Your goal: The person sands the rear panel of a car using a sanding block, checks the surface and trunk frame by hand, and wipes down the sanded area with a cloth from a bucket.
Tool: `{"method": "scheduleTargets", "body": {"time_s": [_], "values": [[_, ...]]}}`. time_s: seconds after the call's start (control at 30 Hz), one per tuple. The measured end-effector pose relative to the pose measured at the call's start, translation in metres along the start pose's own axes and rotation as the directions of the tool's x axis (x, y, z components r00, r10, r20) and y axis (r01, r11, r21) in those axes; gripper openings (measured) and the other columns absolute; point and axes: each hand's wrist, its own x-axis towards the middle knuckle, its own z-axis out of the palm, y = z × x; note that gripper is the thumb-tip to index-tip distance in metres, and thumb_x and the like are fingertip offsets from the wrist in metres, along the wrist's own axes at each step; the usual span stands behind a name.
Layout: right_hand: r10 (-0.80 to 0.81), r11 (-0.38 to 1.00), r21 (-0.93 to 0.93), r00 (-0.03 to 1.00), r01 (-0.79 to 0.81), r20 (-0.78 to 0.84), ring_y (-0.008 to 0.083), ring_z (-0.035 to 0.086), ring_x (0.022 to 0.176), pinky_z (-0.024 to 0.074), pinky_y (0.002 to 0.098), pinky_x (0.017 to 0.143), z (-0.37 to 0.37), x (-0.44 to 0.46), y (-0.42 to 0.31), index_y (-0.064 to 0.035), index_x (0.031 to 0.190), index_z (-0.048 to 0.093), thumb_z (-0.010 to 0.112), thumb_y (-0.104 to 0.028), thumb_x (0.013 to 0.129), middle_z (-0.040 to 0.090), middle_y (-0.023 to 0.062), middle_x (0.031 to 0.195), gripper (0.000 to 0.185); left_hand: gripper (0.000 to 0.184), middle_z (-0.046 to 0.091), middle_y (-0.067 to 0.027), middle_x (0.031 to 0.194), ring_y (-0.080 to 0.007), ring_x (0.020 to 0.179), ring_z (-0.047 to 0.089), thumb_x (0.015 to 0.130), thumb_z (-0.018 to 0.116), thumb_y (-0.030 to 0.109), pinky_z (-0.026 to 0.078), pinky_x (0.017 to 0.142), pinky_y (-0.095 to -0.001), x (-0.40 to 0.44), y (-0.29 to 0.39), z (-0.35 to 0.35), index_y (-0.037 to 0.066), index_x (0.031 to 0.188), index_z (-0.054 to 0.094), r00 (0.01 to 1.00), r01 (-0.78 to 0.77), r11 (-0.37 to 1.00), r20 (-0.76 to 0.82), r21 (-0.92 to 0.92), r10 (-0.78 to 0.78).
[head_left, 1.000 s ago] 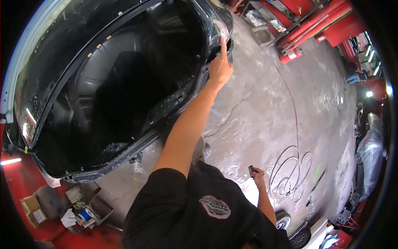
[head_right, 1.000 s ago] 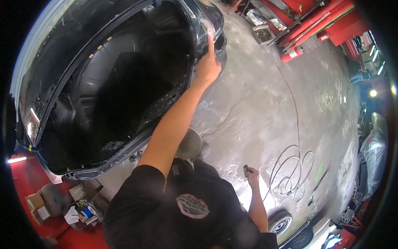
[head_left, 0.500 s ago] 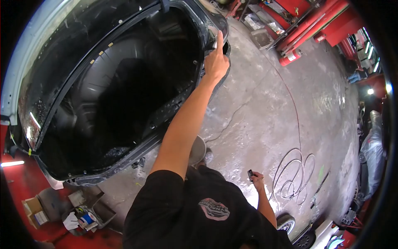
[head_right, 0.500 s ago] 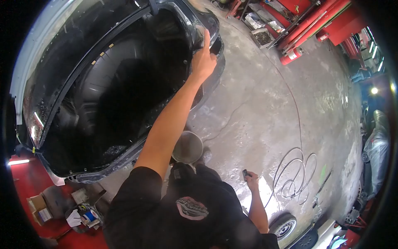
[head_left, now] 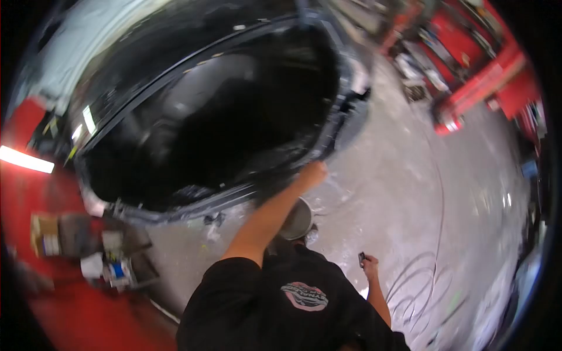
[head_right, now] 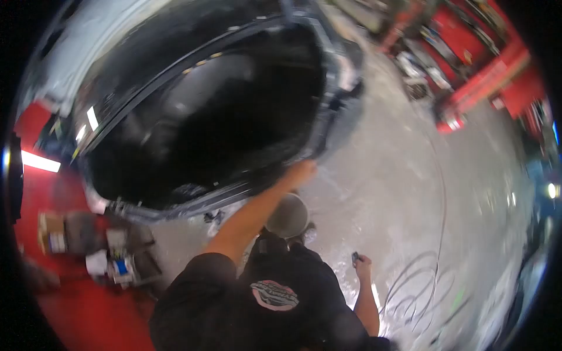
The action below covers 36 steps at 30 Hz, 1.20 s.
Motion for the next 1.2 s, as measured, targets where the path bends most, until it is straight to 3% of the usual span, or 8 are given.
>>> {"method": "scheduleTargets", "body": {"time_s": [0.1,0.23,0.47,0.63,0.7,0.77,1.03,1.2], "values": [[-0.029,1.0,0.015,0.97,0.026,0.243,0.0201,0.063,0.063,0.0532,0.037,0.055,0.009,0.04,0.011,-0.0004,0.093,0.079,0.064,-0.017,0.073,0.065,0.0073,0.073,0.03,0.047,0.074,-0.0271,0.104,-0.0451,0.101,0.071,0.091,0.068,0.042,0.056,0.09,-0.0563,-0.064,-0.04,0.039,-0.004,0.098,0.074,0.973,0.228,0.964,-0.016,0.136,-0.228],[0.018,0.999,0.033,0.939,-0.031,0.344,0.0214,0.062,0.06,0.0546,0.0403,0.045,0.026,0.067,-0.016,-0.0047,0.102,0.077,0.064,-0.017,0.074,0.065,0.0068,0.075,0.033,0.041,0.07,-0.0274,0.118,-0.0429,0.11,0.069,0.085,0.064,0.021,0.056,0.096,-0.0532,-0.159,-0.088,0.054,0.0,0.119,0.069,0.969,0.246,0.936,-0.048,0.253,-0.242],[-0.108,0.993,0.09,0.911,0.078,0.397,0.0155,0.054,0.052,0.0416,0.0313,0.042,0.058,0.109,-0.114,0.0045,0.112,0.073,0.064,-0.009,0.072,0.062,0.005,0.074,0.043,0.044,0.067,-0.0238,0.131,-0.0442,0.118,0.066,0.087,0.063,0.021,0.053,0.1,-0.0551,-0.29,-0.151,0.008,0.006,0.129,0.067,0.783,0.622,0.783,-0.01,-0.015,-0.622],[-0.196,0.98,0.092,0.893,0.174,0.406,0.0151,0.055,0.056,0.0448,0.0332,0.044,0.059,0.098,-0.15,0.0003,0.107,0.074,0.065,-0.014,0.071,0.06,0.0033,0.073,0.04,0.034,0.073,-0.0246,0.117,-0.0446,0.113,0.069,0.088,0.061,0.018,0.053,0.099,-0.0566,-0.366,-0.248,0.035,0.003,0.117,0.073,0.608,0.731,0.68,-0.394,-0.061,-0.689],[-0.172,0.984,0.038,0.889,0.172,0.424,0.0148,0.055,0.057,0.0481,0.0334,0.043,0.062,0.1,-0.14,-0.0054,0.102,0.074,0.068,-0.02,0.07,0.058,0.0015,0.073,0.035,0.033,0.073,-0.0247,0.112,-0.0449,0.107,0.07,0.088,0.061,0.014,0.054,0.095,-0.0587,-0.404,-0.132,-0.095,0.001,0.116,0.071,0.443,0.833,0.53,-0.381,-0.161,-0.812],[-0.166,0.985,0.006,0.926,0.175,0.34,0.0159,0.055,0.057,0.0468,0.0332,0.045,0.063,0.067,-0.138,-0.0011,0.103,0.075,0.065,-0.019,0.068,0.059,0.0035,0.072,0.04,0.033,0.07,-0.0252,0.119,-0.0433,0.114,0.067,0.088,0.061,0.01,0.052,0.098,-0.0563,-0.44,-0.139,-0.132,0.0,0.118,0.068,0.25,0.793,0.506,-0.575,-0.34,-0.779],[-0.006,0.991,-0.128,0.966,0.04,0.258,0.0242,0.062,0.067,0.0543,0.0393,0.046,0.105,-0.037,-0.11,-0.0003,0.109,0.074,0.067,-0.023,0.067,0.063,0.0099,0.082,0.047,0.047,0.061,-0.0147,0.138,-0.0401,0.125,0.056,0.088,0.061,0.005,0.046,0.104,-0.0523,-0.596,-0.248,-0.312,0.003,0.134,0.062,0.145,0.876,0.459,-0.989,0.147,0.041],[-0.204,0.967,-0.076,0.922,0.242,0.33,0.0161,0.054,0.053,0.0456,0.0296,0.04,0.148,-0.081,-0.138,0.0005,0.096,0.073,0.063,-0.029,0.072,0.058,0.004,0.07,0.039,0.072,0.063,-0.0191,0.13,-0.038,0.118,0.061,0.084,0.063,0.005,0.05,0.095,-0.0514,-0.643,-0.268,-0.399,0.018,0.154,0.049,0.173,0.892,0.444,-0.972,0.087,-0.157]]}}
